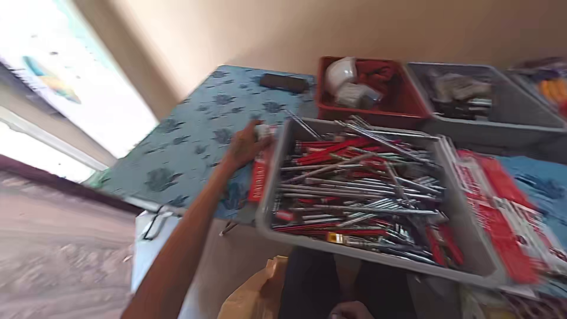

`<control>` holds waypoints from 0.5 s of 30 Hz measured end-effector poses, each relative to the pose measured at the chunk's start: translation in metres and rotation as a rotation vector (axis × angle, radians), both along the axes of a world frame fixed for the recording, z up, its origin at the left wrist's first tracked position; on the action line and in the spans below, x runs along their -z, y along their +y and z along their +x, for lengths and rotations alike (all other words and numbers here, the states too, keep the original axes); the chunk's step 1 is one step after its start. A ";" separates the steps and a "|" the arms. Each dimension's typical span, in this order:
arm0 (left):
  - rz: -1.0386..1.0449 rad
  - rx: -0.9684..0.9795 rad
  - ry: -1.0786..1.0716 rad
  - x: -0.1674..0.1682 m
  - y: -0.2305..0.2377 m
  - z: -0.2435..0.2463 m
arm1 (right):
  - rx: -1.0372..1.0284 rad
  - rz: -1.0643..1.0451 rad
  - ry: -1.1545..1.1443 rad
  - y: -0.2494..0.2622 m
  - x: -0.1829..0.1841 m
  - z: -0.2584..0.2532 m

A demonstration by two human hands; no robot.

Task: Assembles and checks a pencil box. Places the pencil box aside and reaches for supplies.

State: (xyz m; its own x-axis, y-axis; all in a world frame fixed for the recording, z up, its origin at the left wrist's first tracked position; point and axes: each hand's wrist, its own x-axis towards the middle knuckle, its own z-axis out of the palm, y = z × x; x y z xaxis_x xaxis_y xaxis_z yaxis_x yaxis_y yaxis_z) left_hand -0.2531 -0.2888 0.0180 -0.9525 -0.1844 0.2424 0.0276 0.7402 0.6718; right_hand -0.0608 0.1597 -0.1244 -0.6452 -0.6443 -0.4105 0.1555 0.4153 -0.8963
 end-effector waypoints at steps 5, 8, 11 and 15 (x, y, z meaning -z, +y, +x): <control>0.076 -0.009 0.014 0.009 -0.007 0.003 | 0.037 -0.230 0.449 0.020 -0.090 -0.002; 0.114 -0.037 -0.100 -0.003 0.002 0.010 | 0.189 -0.486 0.688 0.049 -0.149 -0.010; 0.057 -0.003 0.032 0.055 -0.056 -0.009 | 0.550 -0.496 1.029 0.073 -0.174 -0.024; 0.000 0.026 0.117 0.132 -0.149 -0.030 | 0.847 0.011 1.375 0.082 -0.165 -0.052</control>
